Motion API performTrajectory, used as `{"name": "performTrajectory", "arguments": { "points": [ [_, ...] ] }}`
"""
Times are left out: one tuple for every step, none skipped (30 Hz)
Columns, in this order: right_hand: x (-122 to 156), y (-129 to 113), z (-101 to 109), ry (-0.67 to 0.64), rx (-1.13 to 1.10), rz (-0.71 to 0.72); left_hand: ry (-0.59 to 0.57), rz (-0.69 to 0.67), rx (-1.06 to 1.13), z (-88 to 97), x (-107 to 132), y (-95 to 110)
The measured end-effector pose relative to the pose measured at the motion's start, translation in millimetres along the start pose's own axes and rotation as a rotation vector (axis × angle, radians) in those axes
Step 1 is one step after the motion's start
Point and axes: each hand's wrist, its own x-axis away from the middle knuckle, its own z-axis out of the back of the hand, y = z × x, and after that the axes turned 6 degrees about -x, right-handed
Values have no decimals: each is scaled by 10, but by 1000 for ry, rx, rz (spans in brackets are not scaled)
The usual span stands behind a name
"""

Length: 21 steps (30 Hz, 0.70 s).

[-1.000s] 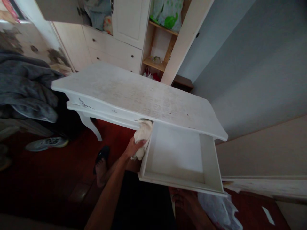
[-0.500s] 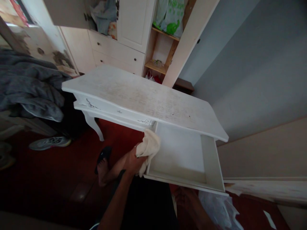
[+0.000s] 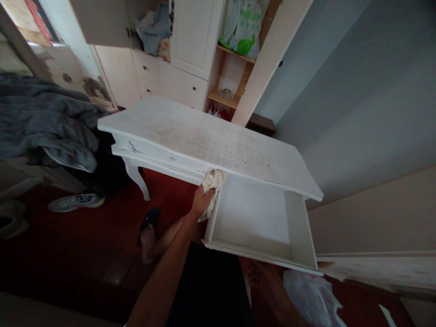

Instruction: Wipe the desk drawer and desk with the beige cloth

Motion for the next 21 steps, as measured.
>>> {"name": "performTrajectory", "arguments": {
  "points": [
    [-1, 7, 0, 0, -9, 9, -2, 31, -29, 34, 79, -10],
    [-3, 12, 2, -5, -13, 8, -6, 61, -54, 69, 165, -28],
    [-6, 14, 5, -14, -10, 1, -13, 87, -73, 106, 256, -53],
    [-11, 15, 10, -25, -2, -8, -24, 109, -87, 145, 352, -80],
    [-15, 14, 15, -35, 5, -16, -37, 129, -95, 184, 451, -104],
    [-17, 14, 18, -41, 11, -17, -46, 148, -102, 224, 551, -121],
    [-18, 14, 19, -44, 13, -12, -52, 169, -113, 264, 647, -124],
    [-16, 15, 18, -45, 10, 0, -51, 188, -125, 301, 737, -111],
    [-12, 16, 13, -40, 6, 15, -44, 202, -134, 335, 817, -80],
    [-6, 18, 6, -38, 2, 27, -34, 206, -135, 364, 884, -32],
    [1, 20, -3, -41, 0, 37, -24, 198, -127, 388, 936, 29],
    [8, 20, -14, -49, 0, 45, -19, 178, -109, 407, 975, 99],
    [16, 19, -26, -60, 0, 52, -15, 149, -85, 421, 1000, 173],
    [25, 16, -38, -73, 2, 61, -14, 117, -61, 430, 1016, 247],
    [34, 11, -51, -84, 3, 68, -13, 87, -45, 436, 1024, 317],
    [46, 5, -64, -94, 2, 73, -14, 61, -38, 439, 1029, 381],
    [59, -2, -76, -100, 1, 78, -11, 39, -43, 440, 1033, 438],
    [74, -11, -89, -106, -1, 84, -5, 19, -60, 438, 1038, 490],
    [89, -21, -102, -112, -2, 87, 6, -4, -86, 434, 1046, 539],
    [104, -30, -114, -116, -4, 88, 19, -34, -115, 427, 1057, 587],
    [117, -40, -125, -125, -3, 88, 33, -66, -141, 418, 1072, 639]
  ]
}}
